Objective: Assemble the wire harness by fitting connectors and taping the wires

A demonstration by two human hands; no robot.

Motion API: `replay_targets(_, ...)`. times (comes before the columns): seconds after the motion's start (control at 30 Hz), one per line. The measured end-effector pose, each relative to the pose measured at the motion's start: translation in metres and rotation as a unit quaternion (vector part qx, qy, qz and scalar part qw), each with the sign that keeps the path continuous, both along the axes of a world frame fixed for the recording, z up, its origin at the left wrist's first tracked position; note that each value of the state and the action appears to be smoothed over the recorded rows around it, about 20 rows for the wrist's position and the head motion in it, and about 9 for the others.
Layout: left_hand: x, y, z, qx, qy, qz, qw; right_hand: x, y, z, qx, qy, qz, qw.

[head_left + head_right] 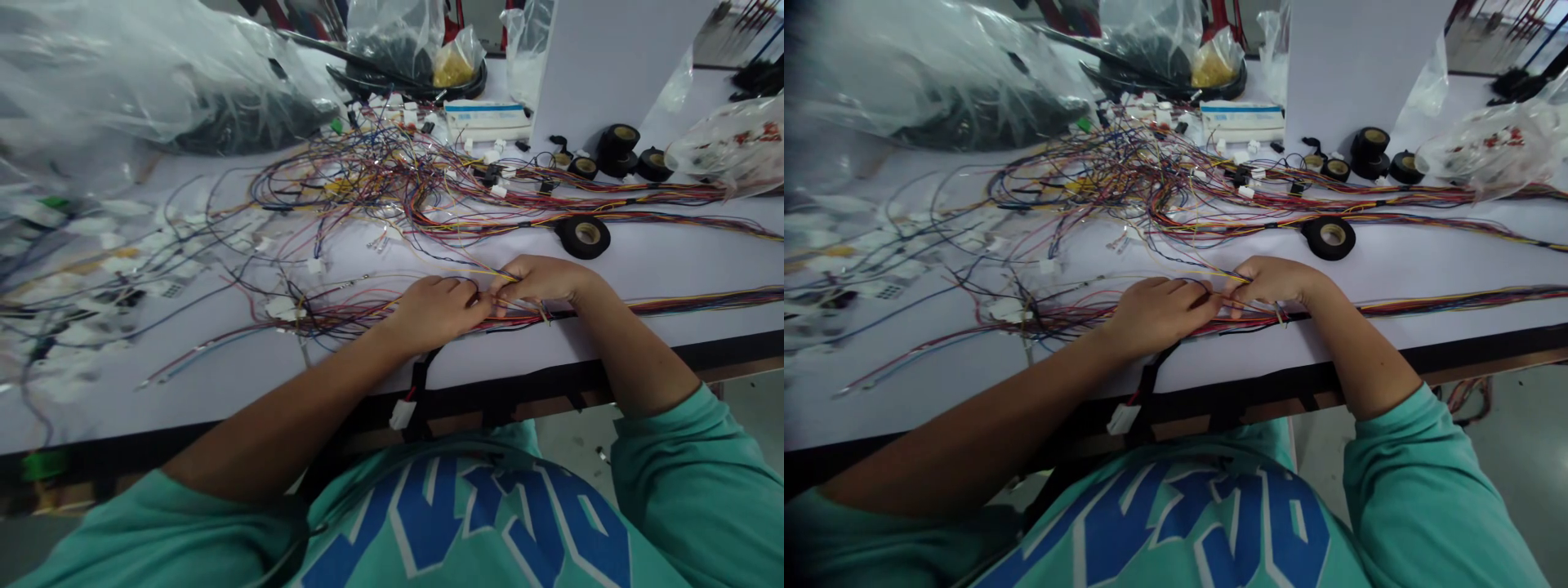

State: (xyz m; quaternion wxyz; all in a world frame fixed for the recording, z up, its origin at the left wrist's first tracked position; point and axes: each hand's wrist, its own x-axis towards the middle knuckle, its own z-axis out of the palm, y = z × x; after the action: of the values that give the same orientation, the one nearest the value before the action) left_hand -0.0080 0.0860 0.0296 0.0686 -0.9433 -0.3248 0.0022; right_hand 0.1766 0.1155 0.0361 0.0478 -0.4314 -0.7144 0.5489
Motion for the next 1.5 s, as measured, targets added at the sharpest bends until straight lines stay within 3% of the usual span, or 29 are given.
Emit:
replay_targets(0.27, -0.002, -0.004, 0.005, 0.017, -0.012, 0.021, 1.0, 0.002, 0.0, -0.006, -0.011, 0.055, -0.007, 0.998)
replay_targets(0.37, -0.002, -0.007, 0.008, 0.017, -0.001, 0.032, 0.999, -0.001, -0.001, -0.004, 0.007, 0.031, -0.007, 0.999)
replay_targets(0.47, -0.003, -0.012, 0.009, 0.0, 0.022, 0.045, 0.999, -0.007, -0.003, 0.0, 0.07, -0.047, -0.032, 0.996)
replay_targets(0.6, -0.011, -0.026, 0.007, -0.054, 0.077, 0.074, 0.993, -0.014, -0.005, 0.002, 0.192, -0.167, -0.092, 0.963)
replay_targets(0.67, -0.015, -0.034, 0.007, -0.066, 0.089, 0.091, 0.99, -0.015, -0.006, 0.002, 0.216, -0.18, -0.099, 0.955)
replay_targets(0.83, -0.019, -0.043, 0.011, -0.053, 0.031, 0.17, 0.983, -0.013, -0.007, 0.005, 0.189, -0.085, -0.124, 0.97)
replay_targets(1.0, -0.012, -0.039, 0.013, -0.048, 0.004, 0.189, 0.981, -0.008, -0.006, 0.005, 0.084, 0.052, -0.161, 0.982)
replay_targets(1.13, -0.01, -0.044, 0.015, -0.054, -0.003, 0.197, 0.979, -0.003, -0.004, -0.002, 0.031, 0.068, -0.189, 0.979)
replay_targets(1.27, -0.012, -0.05, 0.017, -0.095, -0.009, 0.227, 0.969, -0.001, -0.003, -0.007, 0.02, 0.065, -0.158, 0.985)
replay_targets(1.5, -0.029, -0.049, 0.002, -0.088, -0.104, 0.151, 0.979, -0.002, -0.006, 0.0, 0.016, 0.047, -0.143, 0.988)
